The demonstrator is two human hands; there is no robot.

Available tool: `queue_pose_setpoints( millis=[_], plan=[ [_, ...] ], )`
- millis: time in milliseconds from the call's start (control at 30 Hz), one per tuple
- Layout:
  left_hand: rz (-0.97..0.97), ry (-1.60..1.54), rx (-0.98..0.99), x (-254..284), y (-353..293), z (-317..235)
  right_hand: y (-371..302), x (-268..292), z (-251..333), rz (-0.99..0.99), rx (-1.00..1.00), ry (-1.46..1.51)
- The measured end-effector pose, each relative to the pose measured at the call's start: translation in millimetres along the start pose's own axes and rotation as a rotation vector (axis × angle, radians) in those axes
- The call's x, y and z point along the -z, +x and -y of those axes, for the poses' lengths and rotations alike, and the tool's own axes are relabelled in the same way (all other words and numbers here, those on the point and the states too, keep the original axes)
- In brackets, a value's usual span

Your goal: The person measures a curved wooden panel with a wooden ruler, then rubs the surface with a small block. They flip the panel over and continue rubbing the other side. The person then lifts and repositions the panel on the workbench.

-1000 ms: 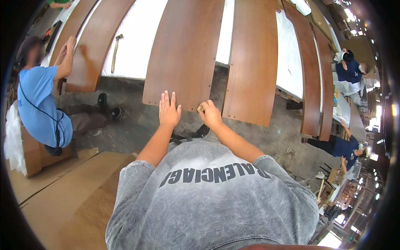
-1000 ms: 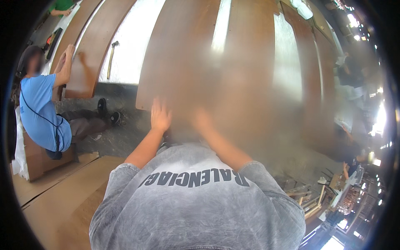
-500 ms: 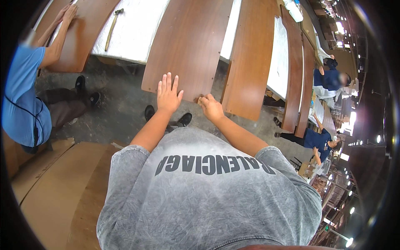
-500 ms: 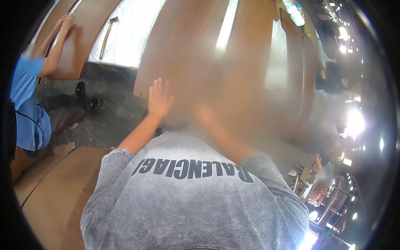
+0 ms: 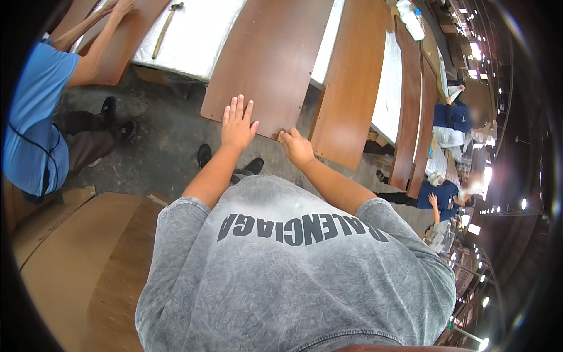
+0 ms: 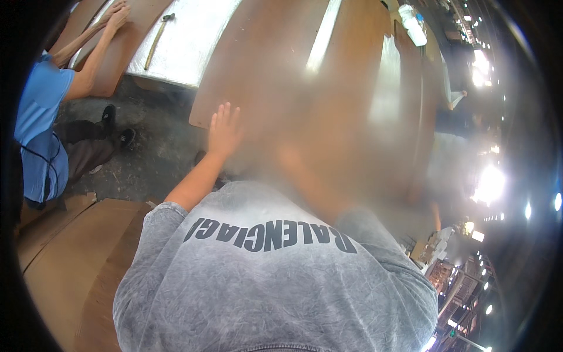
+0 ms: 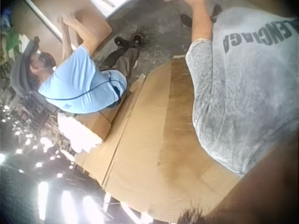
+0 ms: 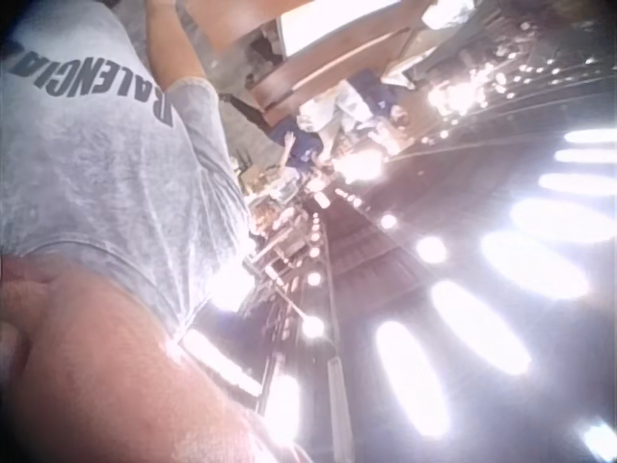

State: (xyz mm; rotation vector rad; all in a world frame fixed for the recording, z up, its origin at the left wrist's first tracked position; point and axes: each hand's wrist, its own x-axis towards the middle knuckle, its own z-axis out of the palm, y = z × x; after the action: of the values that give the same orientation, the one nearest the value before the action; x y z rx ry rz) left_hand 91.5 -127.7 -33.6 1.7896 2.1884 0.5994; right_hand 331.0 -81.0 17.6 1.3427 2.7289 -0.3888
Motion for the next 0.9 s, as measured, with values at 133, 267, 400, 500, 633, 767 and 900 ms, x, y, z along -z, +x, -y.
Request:
queue_pose_setpoints(
  millis=[133, 267, 400, 500, 633, 767, 900],
  plan=[
    [0.065, -0.106, -0.023, 6.9, 0.1, 13.8, 3.6, 7.8, 5.8, 0.08, -0.034, 0.022],
    [-0.2, -0.147, 0.242, 19.3, -23.3, 51.7, 25.9, -31.5, 12.5, -0.039, -0.077, 0.101],
    [-0.329, -0.323, 0.72, 15.9, -98.1, 130.4, 63.1, -46.7, 65.5, -0.033, 0.111, 0.184],
    [-0.09, -0.421, 1.307, -9.7, -169.9, 199.2, 95.6, -15.0, 135.1, 0.013, 0.127, 0.246],
    [0.005, -0.549, 1.535, -57.7, -259.5, 252.4, 125.4, 10.5, 197.9, 0.04, 0.16, 0.215],
    [-0.068, -1.075, 1.798, -91.1, -305.4, 251.9, 142.0, -8.6, 211.6, 0.004, 0.147, 0.195],
    [-0.003, -1.283, 1.822, -103.4, -309.1, 238.3, 148.5, -23.4, 207.4, -0.026, 0.172, 0.21]
  ],
)
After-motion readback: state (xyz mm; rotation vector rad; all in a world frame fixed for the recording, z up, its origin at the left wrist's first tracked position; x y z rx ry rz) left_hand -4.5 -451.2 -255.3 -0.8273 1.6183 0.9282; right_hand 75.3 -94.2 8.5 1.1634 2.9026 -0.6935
